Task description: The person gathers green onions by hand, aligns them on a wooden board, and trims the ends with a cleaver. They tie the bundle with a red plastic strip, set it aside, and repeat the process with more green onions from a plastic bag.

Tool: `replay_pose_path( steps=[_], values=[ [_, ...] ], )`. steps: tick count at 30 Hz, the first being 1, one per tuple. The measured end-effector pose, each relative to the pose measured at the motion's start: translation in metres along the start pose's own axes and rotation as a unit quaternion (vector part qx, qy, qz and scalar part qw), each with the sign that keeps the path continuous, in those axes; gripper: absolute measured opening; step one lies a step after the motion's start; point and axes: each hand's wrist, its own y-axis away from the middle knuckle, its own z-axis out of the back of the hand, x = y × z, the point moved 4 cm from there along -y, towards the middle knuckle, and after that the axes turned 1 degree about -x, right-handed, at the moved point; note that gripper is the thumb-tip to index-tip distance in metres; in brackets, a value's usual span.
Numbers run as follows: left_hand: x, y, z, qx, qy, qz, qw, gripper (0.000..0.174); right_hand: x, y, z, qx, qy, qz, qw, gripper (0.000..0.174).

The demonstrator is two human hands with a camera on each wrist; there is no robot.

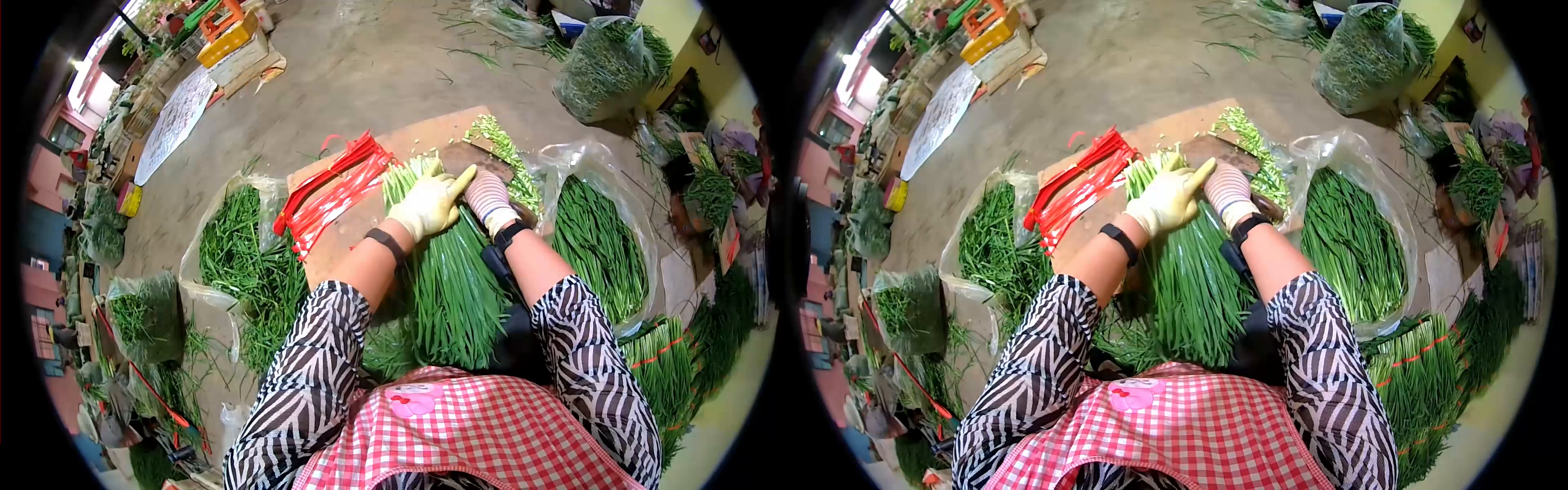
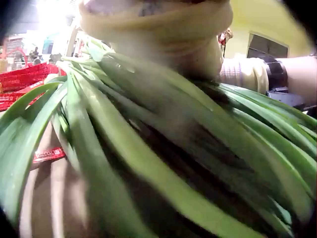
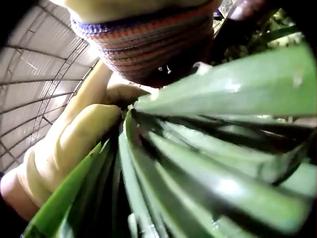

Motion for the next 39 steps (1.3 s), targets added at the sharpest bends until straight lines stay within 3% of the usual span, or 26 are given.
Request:
replay_pose_path(
  steps=[5, 6, 8, 9, 10, 12, 14, 15, 16, 17, 20, 22, 24, 25, 26, 27, 28, 29, 30, 31, 32, 34, 36, 37, 38, 39],
  values=[
    [-0.005, 0.003, 0.002, -0.018, 0.045, 0.008, 0.999, 0.084, -0.030, -0.030, -0.046, -0.057, -0.073, 0.022, 0.995, 0.042],
    [-0.006, 0.007, 0.007, -0.061, 0.041, 0.009, 0.997, 0.083, -0.036, -0.031, -0.048, -0.057, -0.158, -0.029, 0.985, 0.038],
    [-0.012, 0.018, 0.014, -0.147, 0.033, 0.009, 0.989, 0.080, -0.034, -0.017, -0.042, -0.082, -0.147, 0.023, 0.986, 0.036],
    [-0.013, 0.030, 0.031, -0.163, 0.084, 0.046, 0.982, 0.078, -0.034, -0.018, -0.042, -0.092, -0.166, 0.057, 0.980, 0.039],
    [-0.013, 0.045, 0.044, -0.262, 0.062, 0.065, 0.961, 0.069, -0.037, -0.021, -0.045, -0.080, -0.159, 0.032, 0.984, 0.043],
    [0.020, 0.086, 0.053, -0.331, 0.163, 0.184, 0.911, 0.046, -0.041, -0.024, -0.046, -0.067, -0.141, 0.004, 0.988, 0.048],
    [0.064, 0.143, 0.052, -0.323, 0.107, 0.303, 0.890, 0.028, -0.039, -0.025, -0.044, -0.095, -0.107, 0.023, 0.989, 0.048],
    [0.076, 0.171, 0.051, -0.229, 0.080, 0.379, 0.893, 0.029, -0.039, -0.027, -0.046, -0.080, -0.058, 0.027, 0.995, 0.047],
    [0.088, 0.195, 0.049, -0.135, 0.052, 0.448, 0.882, 0.032, -0.038, -0.031, -0.047, -0.069, -0.008, 0.034, 0.997, 0.046],
    [0.100, 0.217, 0.037, -0.063, 0.007, 0.460, 0.886, 0.049, -0.033, -0.022, -0.041, -0.081, -0.051, 0.040, 0.995, 0.046],
    [0.080, 0.227, 0.035, 0.112, 0.030, 0.495, 0.861, 0.061, -0.028, -0.014, -0.029, -0.089, -0.091, 0.038, 0.991, 0.045],
    [0.051, 0.215, 0.038, 0.173, -0.009, 0.390, 0.905, 0.038, -0.034, -0.014, -0.030, -0.088, -0.084, 0.035, 0.992, 0.050],
    [0.012, 0.196, 0.049, 0.217, -0.080, 0.249, 0.941, 0.039, -0.044, -0.020, -0.032, -0.115, -0.079, 0.055, 0.989, 0.049],
    [-0.006, 0.187, 0.073, 0.275, -0.083, 0.294, 0.912, 0.029, -0.044, -0.011, -0.024, -0.137, -0.160, 0.082, 0.974, 0.047],
    [-0.007, 0.192, 0.074, 0.194, -0.057, 0.342, 0.917, 0.030, -0.063, -0.033, -0.041, -0.109, -0.083, 0.081, 0.987, 0.048],
    [0.002, 0.197, 0.068, 0.205, -0.080, 0.316, 0.923, 0.029, -0.057, -0.030, -0.035, -0.073, -0.151, 0.091, 0.982, 0.051],
    [0.048, 0.203, 0.020, 0.123, 0.013, 0.416, 0.901, 0.026, -0.045, -0.026, -0.022, -0.034, -0.031, 0.037, 0.998, 0.055],
    [0.094, 0.209, -0.026, 0.015, 0.105, 0.495, 0.863, 0.028, -0.079, -0.039, -0.043, -0.159, -0.020, 0.074, 0.984, 0.050],
    [0.079, 0.201, -0.013, 0.111, -0.005, 0.341, 0.934, 0.034, -0.096, -0.053, -0.058, -0.158, -0.051, 0.076, 0.983, 0.050],
    [0.093, 0.200, -0.025, 0.044, 0.102, 0.489, 0.865, 0.037, -0.082, -0.036, -0.041, -0.126, -0.038, 0.056, 0.990, 0.050],
    [0.113, 0.189, -0.049, 0.125, -0.010, 0.371, 0.920, 0.038, -0.093, -0.046, -0.049, -0.133, -0.037, 0.022, 0.990, 0.050],
    [0.097, 0.186, -0.028, 0.023, 0.186, 0.552, 0.812, 0.039, -0.090, -0.042, -0.041, -0.107, -0.004, 0.006, 0.994, 0.053],
    [0.088, 0.171, -0.024, -0.029, 0.173, 0.528, 0.831, 0.041, -0.105, -0.047, -0.041, -0.107, -0.051, -0.012, 0.993, 0.055],
    [0.086, 0.163, -0.027, 0.010, 0.139, 0.456, 0.879, 0.041, -0.114, -0.050, -0.046, -0.134, -0.075, -0.001, 0.988, 0.056],
    [0.107, 0.161, -0.058, -0.027, 0.168, 0.473, 0.865, 0.042, -0.111, -0.048, -0.048, -0.123, -0.078, 0.006, 0.989, 0.056],
    [0.090, 0.161, -0.038, -0.056, 0.200, 0.489, 0.847, 0.041, -0.105, -0.041, -0.045, -0.112, -0.082, 0.010, 0.990, 0.055]
  ],
)
